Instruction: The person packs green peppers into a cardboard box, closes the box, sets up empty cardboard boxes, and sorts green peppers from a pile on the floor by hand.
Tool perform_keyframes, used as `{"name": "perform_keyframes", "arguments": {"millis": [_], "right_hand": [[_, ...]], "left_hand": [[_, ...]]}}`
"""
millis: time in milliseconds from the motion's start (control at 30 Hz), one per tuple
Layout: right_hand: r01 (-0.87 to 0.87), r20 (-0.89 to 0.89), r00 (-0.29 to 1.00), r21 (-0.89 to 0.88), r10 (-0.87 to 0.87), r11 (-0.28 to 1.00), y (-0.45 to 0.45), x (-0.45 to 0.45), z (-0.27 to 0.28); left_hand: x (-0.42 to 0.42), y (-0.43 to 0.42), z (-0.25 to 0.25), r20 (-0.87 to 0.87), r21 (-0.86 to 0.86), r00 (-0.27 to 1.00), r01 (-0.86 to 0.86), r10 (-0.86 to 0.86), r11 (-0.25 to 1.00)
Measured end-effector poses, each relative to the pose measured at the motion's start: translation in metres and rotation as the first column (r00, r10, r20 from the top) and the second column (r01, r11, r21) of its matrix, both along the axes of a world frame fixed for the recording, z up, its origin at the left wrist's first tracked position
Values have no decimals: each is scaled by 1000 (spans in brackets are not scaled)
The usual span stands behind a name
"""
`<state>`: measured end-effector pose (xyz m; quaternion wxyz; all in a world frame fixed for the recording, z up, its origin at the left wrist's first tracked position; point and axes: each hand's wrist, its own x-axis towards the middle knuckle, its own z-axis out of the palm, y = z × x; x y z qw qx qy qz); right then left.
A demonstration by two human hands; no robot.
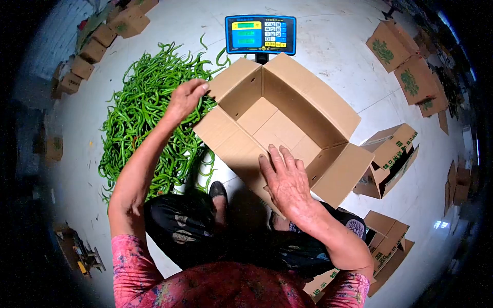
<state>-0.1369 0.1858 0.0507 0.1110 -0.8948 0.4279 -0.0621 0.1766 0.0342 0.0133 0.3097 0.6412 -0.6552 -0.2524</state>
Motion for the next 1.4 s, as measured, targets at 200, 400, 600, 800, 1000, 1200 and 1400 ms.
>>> {"name": "perform_keyframes", "arguments": {"millis": [200,400,600,800,1000,1200,1400], "right_hand": [[-161,25,987,51,160,986,14,29,31],[-346,90,935,9,344,938,41,51,-1],[-293,-132,951,-104,279,950,64,73,-51],[-339,-282,917,-177,283,924,86,85,-69],[-256,-348,850,387,397,886,139,102,-58],[-303,-393,782,439,484,846,147,94,-95],[-248,-472,755,435,454,865,146,87,-108]], "left_hand": [[-11,132,139,-521,-197,810,194,-270,961],[-30,272,215,-747,-571,273,201,-606,796],[-6,347,231,-630,-591,364,349,-686,727],[37,382,258,-719,-392,354,504,-598,770],[27,405,244,-592,-458,547,377,-592,805],[52,430,244,-728,-263,541,348,-422,900],[55,429,219,-549,-490,633,286,-546,824]]}}
